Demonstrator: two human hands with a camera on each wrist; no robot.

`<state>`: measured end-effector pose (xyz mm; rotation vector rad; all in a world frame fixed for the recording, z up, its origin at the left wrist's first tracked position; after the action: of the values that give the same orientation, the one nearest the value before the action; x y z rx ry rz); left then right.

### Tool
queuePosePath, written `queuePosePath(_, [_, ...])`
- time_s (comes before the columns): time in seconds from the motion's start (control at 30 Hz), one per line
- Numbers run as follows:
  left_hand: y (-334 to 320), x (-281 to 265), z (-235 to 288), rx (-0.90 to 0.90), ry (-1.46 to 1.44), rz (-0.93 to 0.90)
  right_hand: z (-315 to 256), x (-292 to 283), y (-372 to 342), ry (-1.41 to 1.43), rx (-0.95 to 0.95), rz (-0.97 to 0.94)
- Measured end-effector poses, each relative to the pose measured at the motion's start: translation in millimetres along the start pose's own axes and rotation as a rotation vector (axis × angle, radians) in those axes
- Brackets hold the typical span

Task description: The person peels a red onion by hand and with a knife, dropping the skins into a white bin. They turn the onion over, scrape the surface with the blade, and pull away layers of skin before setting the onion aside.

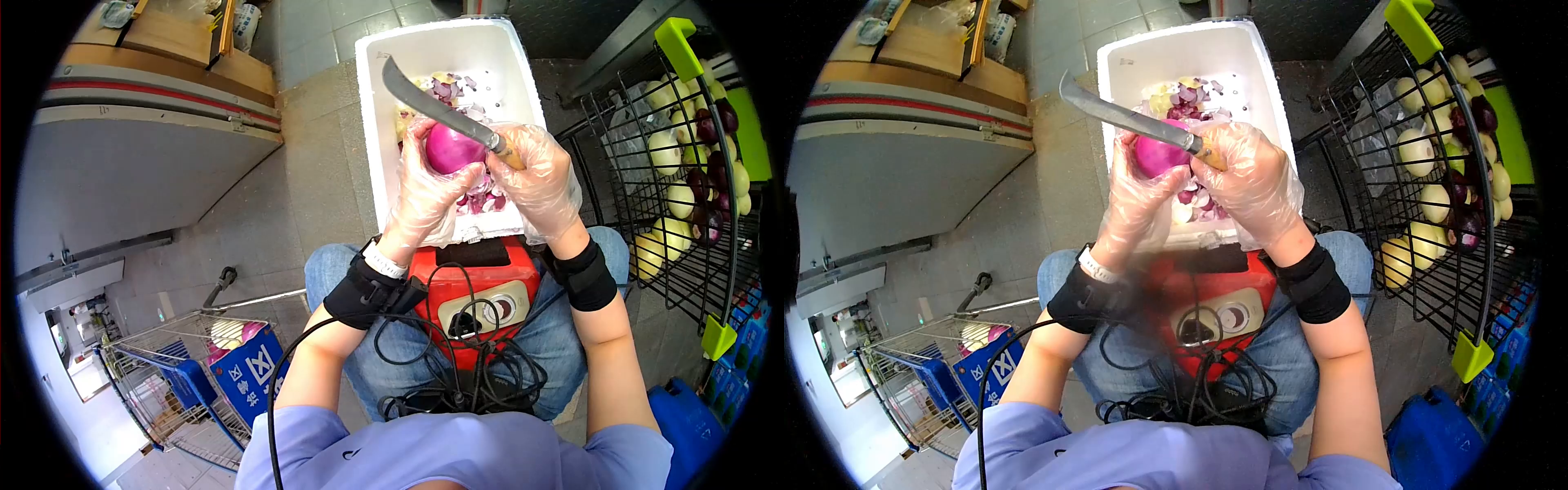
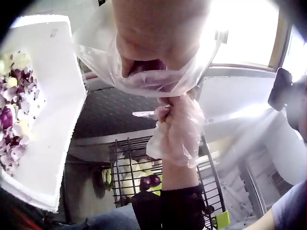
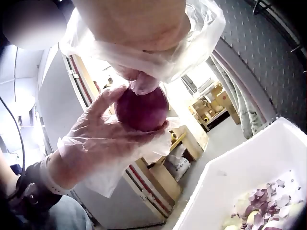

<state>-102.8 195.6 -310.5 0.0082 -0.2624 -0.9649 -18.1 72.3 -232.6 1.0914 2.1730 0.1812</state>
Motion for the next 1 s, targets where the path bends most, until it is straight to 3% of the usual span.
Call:
queuePosePath(0.1, [-2,-1,8,-0.018,0.149,0.011,3,1,2,0.077,0.060,-0.006])
queuePosePath(0.2, [0,-8,2,-0.055,0.114,0.051,-6,4,4,0.062,0.018,-0.041])
queuePosePath(0.33, [4,-6,11,-0.076,0.197,0.039,-7,14,-4,-0.205,-0.268,-0.061])
queuePosePath(0.37, [1,-4,12,-0.098,0.167,0.049,-7,10,-3,-0.148,-0.258,-0.029])
queuePosePath(0.4, [1,-6,10,-0.102,0.229,0.033,-15,16,-4,-0.335,-0.336,-0.122])
queuePosePath(0.43, [2,-8,6,-0.101,0.295,0.017,-22,13,-5,-0.387,-0.381,-0.076])
queuePosePath(0.53, [1,-7,1,-0.085,0.296,-0.021,3,14,-4,-0.129,-0.175,-0.012])
queuePosePath(0.7, [1,-2,4,-0.094,0.225,-0.036,14,10,2,-0.050,-0.009,0.012])
queuePosePath(0.77, [3,-13,-7,-0.051,0.246,0.000,9,7,4,-0.132,-0.073,0.020])
queuePosePath(0.87, [4,-12,-12,-0.154,0.257,-0.034,26,24,-3,-0.170,-0.086,0.003])
queuePosePath(0.9, [6,-12,-12,-0.131,0.333,-0.046,2,18,-1,-0.361,-0.272,0.015])
queuePosePath(0.93, [7,-7,-13,-0.148,0.298,-0.097,-1,14,4,-0.493,-0.273,-0.070])
queuePosePath(1.0, [6,5,-7,-0.182,0.268,-0.209,33,1,6,-0.417,-0.230,0.060])
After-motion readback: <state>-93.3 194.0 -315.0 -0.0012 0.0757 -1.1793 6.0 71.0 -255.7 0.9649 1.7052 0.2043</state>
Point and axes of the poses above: each hand's wrist, its own y-axis towards the middle knuckle, its own x-axis out of the palm, z = x × y, the point moved 10 cm from there along y, towards the middle knuckle
